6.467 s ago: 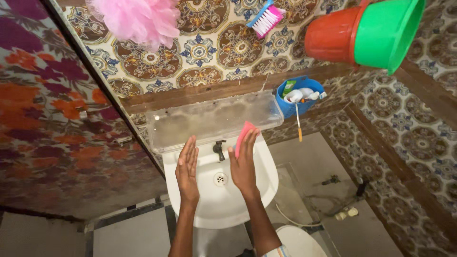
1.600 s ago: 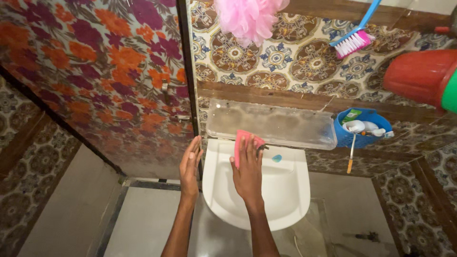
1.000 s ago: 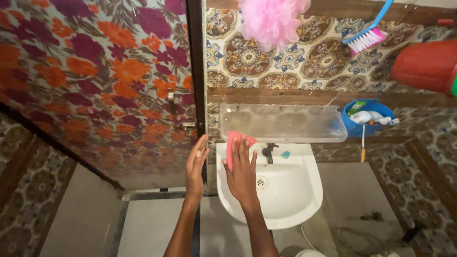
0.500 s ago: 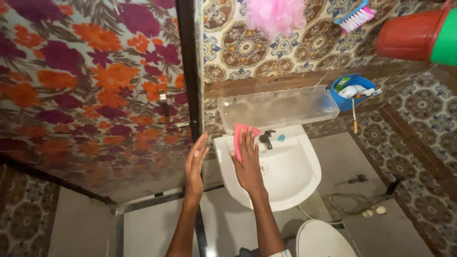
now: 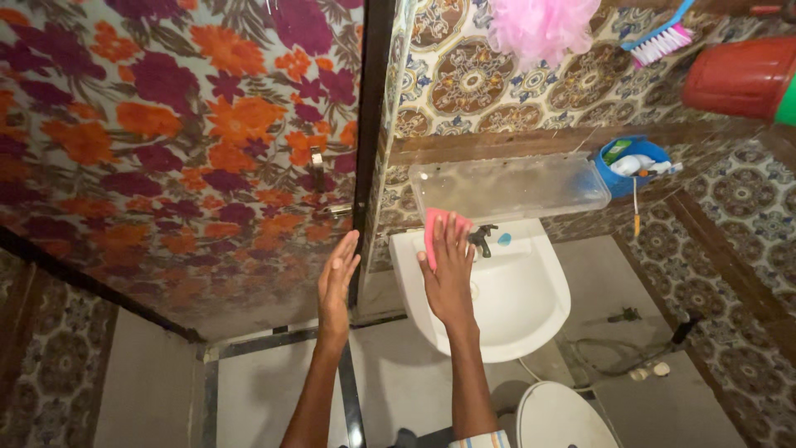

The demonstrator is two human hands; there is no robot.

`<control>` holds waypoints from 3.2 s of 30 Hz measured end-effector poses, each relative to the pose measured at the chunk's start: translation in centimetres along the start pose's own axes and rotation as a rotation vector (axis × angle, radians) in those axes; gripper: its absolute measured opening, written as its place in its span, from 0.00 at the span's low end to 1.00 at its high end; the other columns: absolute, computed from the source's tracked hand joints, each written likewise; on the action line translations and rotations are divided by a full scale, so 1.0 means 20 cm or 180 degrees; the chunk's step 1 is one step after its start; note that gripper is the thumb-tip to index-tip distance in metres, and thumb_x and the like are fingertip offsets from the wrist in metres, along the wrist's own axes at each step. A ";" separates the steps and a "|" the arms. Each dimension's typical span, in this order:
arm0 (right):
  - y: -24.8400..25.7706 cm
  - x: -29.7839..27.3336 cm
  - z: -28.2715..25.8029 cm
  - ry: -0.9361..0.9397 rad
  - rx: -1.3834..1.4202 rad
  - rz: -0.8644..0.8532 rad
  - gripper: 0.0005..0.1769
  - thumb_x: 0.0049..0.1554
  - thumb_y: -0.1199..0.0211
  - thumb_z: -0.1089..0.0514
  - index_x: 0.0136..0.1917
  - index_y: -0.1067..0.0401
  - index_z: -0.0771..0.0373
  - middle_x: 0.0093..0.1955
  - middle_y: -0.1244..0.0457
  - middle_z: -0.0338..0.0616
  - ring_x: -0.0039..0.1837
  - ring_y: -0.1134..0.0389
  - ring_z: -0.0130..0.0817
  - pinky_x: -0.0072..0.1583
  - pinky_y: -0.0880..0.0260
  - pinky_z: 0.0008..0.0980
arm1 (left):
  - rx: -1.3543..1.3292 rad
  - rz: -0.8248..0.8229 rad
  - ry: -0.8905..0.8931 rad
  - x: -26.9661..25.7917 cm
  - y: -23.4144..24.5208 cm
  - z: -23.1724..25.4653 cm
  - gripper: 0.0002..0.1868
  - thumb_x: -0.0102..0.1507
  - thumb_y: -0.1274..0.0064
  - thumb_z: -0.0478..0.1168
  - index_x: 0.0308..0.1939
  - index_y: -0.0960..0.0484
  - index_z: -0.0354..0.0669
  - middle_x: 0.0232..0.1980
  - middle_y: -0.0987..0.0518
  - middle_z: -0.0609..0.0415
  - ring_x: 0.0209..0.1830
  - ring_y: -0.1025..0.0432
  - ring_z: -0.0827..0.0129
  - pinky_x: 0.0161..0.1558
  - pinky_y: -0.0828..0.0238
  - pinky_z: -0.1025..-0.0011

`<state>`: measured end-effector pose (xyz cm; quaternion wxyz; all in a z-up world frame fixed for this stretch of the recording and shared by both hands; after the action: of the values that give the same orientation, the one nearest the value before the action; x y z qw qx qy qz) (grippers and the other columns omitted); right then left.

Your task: The person uses a pink sponge to wipe the interior and rim of a white bathroom sink. They move the sponge around the basin and under the faucet, then wipe the transparent plastic shelf above the sink. The person also briefly handles a small blue object on the shelf.

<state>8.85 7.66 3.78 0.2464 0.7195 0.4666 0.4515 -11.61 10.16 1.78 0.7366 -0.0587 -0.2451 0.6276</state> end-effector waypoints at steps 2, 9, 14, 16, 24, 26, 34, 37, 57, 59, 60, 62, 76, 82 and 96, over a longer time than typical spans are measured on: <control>-0.01 0.01 -0.01 -0.0015 -0.0066 -0.0053 0.39 0.67 0.53 0.42 0.85 0.57 0.54 0.88 0.67 0.48 0.87 0.74 0.57 0.79 0.74 0.63 | -0.0021 0.0024 -0.0008 0.01 0.00 0.01 0.36 0.74 0.69 0.56 0.75 0.38 0.31 0.79 0.36 0.39 0.81 0.44 0.55 0.79 0.51 0.58; -0.01 0.03 -0.03 0.0094 -0.0297 -0.0011 0.36 0.67 0.52 0.40 0.84 0.53 0.48 0.88 0.63 0.46 0.87 0.70 0.58 0.78 0.75 0.67 | 0.0014 0.0119 -0.0140 0.04 -0.01 -0.01 0.35 0.75 0.70 0.55 0.75 0.37 0.31 0.79 0.36 0.40 0.81 0.43 0.53 0.79 0.49 0.57; -0.01 0.07 -0.08 0.0218 -0.0516 0.0074 0.38 0.66 0.52 0.38 0.84 0.53 0.48 0.87 0.62 0.47 0.86 0.68 0.59 0.77 0.74 0.71 | 0.0000 0.0199 -0.0152 0.08 -0.03 -0.07 0.34 0.74 0.70 0.55 0.75 0.37 0.31 0.78 0.36 0.39 0.81 0.43 0.53 0.78 0.49 0.56; -0.02 0.08 -0.09 0.0227 -0.0521 0.0080 0.40 0.64 0.51 0.37 0.84 0.53 0.50 0.86 0.61 0.48 0.85 0.68 0.59 0.76 0.74 0.71 | -0.0002 0.0202 -0.0147 0.08 -0.04 -0.09 0.35 0.74 0.69 0.55 0.75 0.37 0.30 0.78 0.36 0.39 0.81 0.43 0.53 0.78 0.49 0.56; -0.01 0.07 -0.12 0.0201 -0.0517 0.0163 0.36 0.67 0.54 0.42 0.84 0.52 0.51 0.86 0.61 0.48 0.85 0.66 0.59 0.77 0.75 0.71 | -0.0001 0.0235 -0.0102 0.10 0.00 -0.11 0.35 0.74 0.69 0.55 0.75 0.37 0.30 0.78 0.36 0.39 0.81 0.43 0.53 0.78 0.48 0.56; -0.01 0.07 -0.12 0.0227 -0.0495 0.0234 0.35 0.66 0.51 0.47 0.83 0.51 0.51 0.85 0.58 0.47 0.85 0.64 0.58 0.77 0.74 0.70 | -0.0037 0.0207 -0.0102 0.12 0.00 -0.11 0.35 0.74 0.69 0.55 0.75 0.37 0.30 0.78 0.35 0.39 0.81 0.42 0.53 0.78 0.47 0.56; 0.00 0.08 -0.12 0.0068 -0.0685 0.0641 0.40 0.54 0.44 0.70 0.79 0.41 0.52 0.79 0.45 0.42 0.82 0.51 0.49 0.80 0.68 0.65 | -0.0169 -0.0155 0.0045 0.23 0.04 -0.12 0.34 0.74 0.69 0.55 0.75 0.37 0.31 0.78 0.35 0.39 0.81 0.42 0.55 0.78 0.48 0.57; 0.00 0.07 -0.13 -0.0027 -0.0634 0.0975 0.34 0.57 0.45 0.69 0.76 0.36 0.53 0.76 0.40 0.42 0.80 0.46 0.48 0.80 0.65 0.63 | -0.0186 -0.0351 0.0160 0.29 0.08 -0.11 0.34 0.74 0.69 0.55 0.75 0.36 0.31 0.78 0.35 0.39 0.80 0.42 0.55 0.77 0.48 0.57; 0.10 0.10 -0.39 -0.0638 -0.0450 0.2052 0.11 0.63 0.39 0.60 0.58 0.25 0.65 0.61 0.35 0.49 0.68 0.39 0.54 0.71 0.41 0.49 | -0.0404 -0.1013 0.0400 0.43 0.30 0.04 0.34 0.75 0.72 0.55 0.74 0.36 0.30 0.78 0.35 0.37 0.80 0.42 0.53 0.78 0.48 0.56; 0.10 0.12 -0.39 -0.0613 -0.0530 0.2049 0.10 0.63 0.38 0.60 0.57 0.24 0.65 0.60 0.34 0.48 0.68 0.39 0.53 0.71 0.42 0.49 | -0.0379 -0.1031 0.0380 0.44 0.29 0.03 0.35 0.75 0.72 0.55 0.74 0.36 0.30 0.78 0.35 0.38 0.80 0.42 0.53 0.78 0.48 0.56; 0.09 0.12 -0.39 -0.0598 -0.0563 0.2028 0.10 0.63 0.38 0.60 0.57 0.24 0.65 0.59 0.34 0.47 0.68 0.39 0.53 0.72 0.42 0.49 | -0.0362 -0.1021 0.0377 0.44 0.29 0.03 0.35 0.75 0.72 0.55 0.74 0.36 0.30 0.78 0.35 0.38 0.80 0.42 0.53 0.78 0.48 0.56; 0.09 0.13 -0.39 -0.0590 -0.0738 0.2058 0.10 0.62 0.38 0.60 0.57 0.24 0.64 0.58 0.34 0.48 0.67 0.39 0.52 0.72 0.44 0.51 | -0.0383 -0.1010 0.0350 0.46 0.27 0.01 0.35 0.75 0.72 0.55 0.74 0.36 0.30 0.78 0.35 0.38 0.81 0.41 0.53 0.78 0.47 0.56; 0.02 0.19 -0.29 -0.0736 -0.0861 0.1856 0.14 0.64 0.39 0.55 0.58 0.22 0.64 0.50 0.36 0.49 0.61 0.39 0.52 0.76 0.50 0.60 | -0.0371 -0.0910 0.0373 0.48 0.16 -0.10 0.34 0.75 0.71 0.55 0.74 0.36 0.29 0.77 0.34 0.39 0.80 0.40 0.54 0.77 0.46 0.57; 0.01 0.22 -0.29 -0.0714 -0.0913 0.1839 0.14 0.64 0.40 0.55 0.58 0.23 0.64 0.48 0.37 0.50 0.59 0.38 0.51 0.76 0.49 0.59 | -0.0393 -0.0931 0.0407 0.51 0.13 -0.10 0.35 0.74 0.71 0.56 0.74 0.35 0.30 0.77 0.33 0.39 0.79 0.40 0.54 0.77 0.45 0.56; -0.05 0.35 -0.33 -0.1079 -0.1226 0.1824 0.15 0.64 0.40 0.54 0.61 0.23 0.62 0.48 0.36 0.48 0.58 0.36 0.48 0.77 0.51 0.58 | -0.0519 -0.1464 0.0472 0.72 0.15 -0.15 0.34 0.75 0.70 0.55 0.74 0.35 0.29 0.77 0.34 0.38 0.80 0.41 0.53 0.78 0.47 0.55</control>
<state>3.71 13.97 9.11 0.3146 0.8257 0.1059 0.4561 -11.67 25.05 2.19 0.8689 -0.1064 -0.2470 0.4156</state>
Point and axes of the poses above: each hand's wrist, its own x-axis towards the middle knuckle, its own y-axis out of the back of the hand, z = x × y, the point moved 7 cm from there along x, towards the middle knuckle
